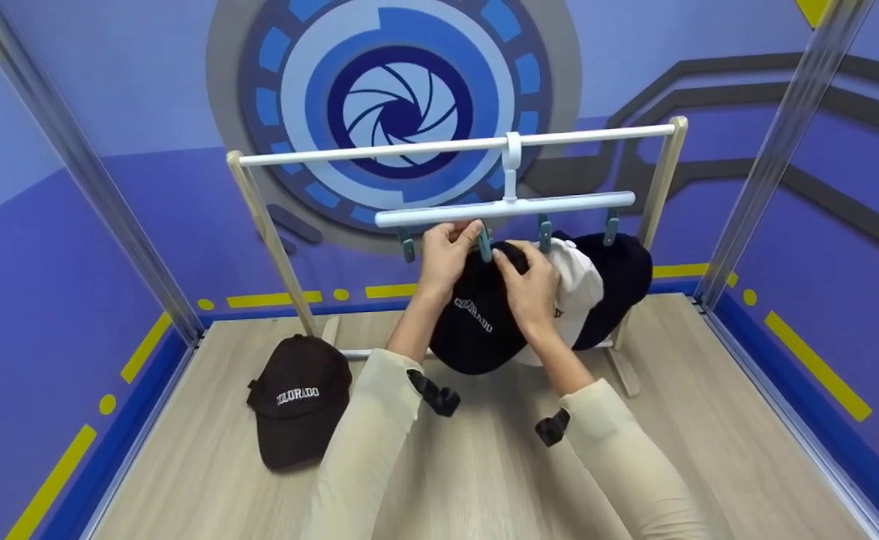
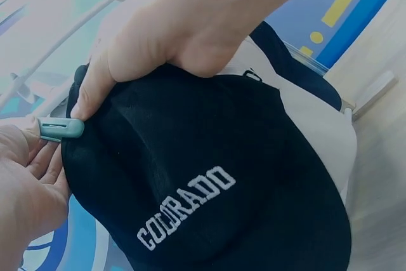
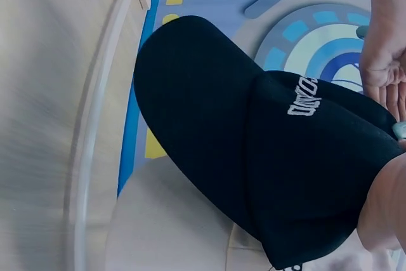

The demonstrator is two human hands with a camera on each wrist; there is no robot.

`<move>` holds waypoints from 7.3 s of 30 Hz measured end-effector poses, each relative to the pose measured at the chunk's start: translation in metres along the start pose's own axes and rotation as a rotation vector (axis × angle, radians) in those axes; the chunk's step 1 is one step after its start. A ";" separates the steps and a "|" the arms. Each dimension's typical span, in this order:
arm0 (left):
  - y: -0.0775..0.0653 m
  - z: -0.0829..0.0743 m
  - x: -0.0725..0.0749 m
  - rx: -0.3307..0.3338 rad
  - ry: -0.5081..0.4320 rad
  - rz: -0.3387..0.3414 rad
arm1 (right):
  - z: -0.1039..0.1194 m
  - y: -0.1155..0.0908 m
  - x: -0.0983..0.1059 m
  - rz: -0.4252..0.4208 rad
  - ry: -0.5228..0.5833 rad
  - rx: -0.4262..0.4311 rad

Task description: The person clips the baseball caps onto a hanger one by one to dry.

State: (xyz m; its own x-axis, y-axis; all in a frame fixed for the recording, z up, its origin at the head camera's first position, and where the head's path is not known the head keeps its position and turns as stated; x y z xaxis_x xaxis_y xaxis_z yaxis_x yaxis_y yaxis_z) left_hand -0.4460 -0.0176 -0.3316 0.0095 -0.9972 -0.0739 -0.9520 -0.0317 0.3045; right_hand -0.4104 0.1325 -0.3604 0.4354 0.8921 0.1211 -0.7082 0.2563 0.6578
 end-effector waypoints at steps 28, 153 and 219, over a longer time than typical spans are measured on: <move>-0.007 0.003 0.001 -0.017 0.052 0.033 | 0.000 0.001 0.001 0.144 -0.007 -0.058; -0.233 0.122 0.232 0.069 0.757 -0.144 | -0.025 -0.181 -0.095 0.718 0.134 -0.011; -0.205 0.119 0.302 0.185 0.788 -0.259 | -0.026 -0.210 -0.201 0.780 0.148 -0.147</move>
State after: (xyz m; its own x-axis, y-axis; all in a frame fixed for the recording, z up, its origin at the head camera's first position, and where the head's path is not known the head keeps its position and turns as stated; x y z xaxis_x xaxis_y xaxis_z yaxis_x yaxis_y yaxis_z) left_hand -0.2846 -0.3041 -0.5290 0.3791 -0.7178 0.5840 -0.9244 -0.3223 0.2038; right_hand -0.3635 -0.0909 -0.5422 -0.2852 0.8716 0.3987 -0.8480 -0.4234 0.3189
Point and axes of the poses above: each hand's wrist, its own y-axis towards the middle knuckle, its own x-axis out of the back of the hand, z = x × y, the point moved 6 cm from there along y, towards the middle knuckle, and after that the axes turned 4 degrees about x, right-handed, at the moved point
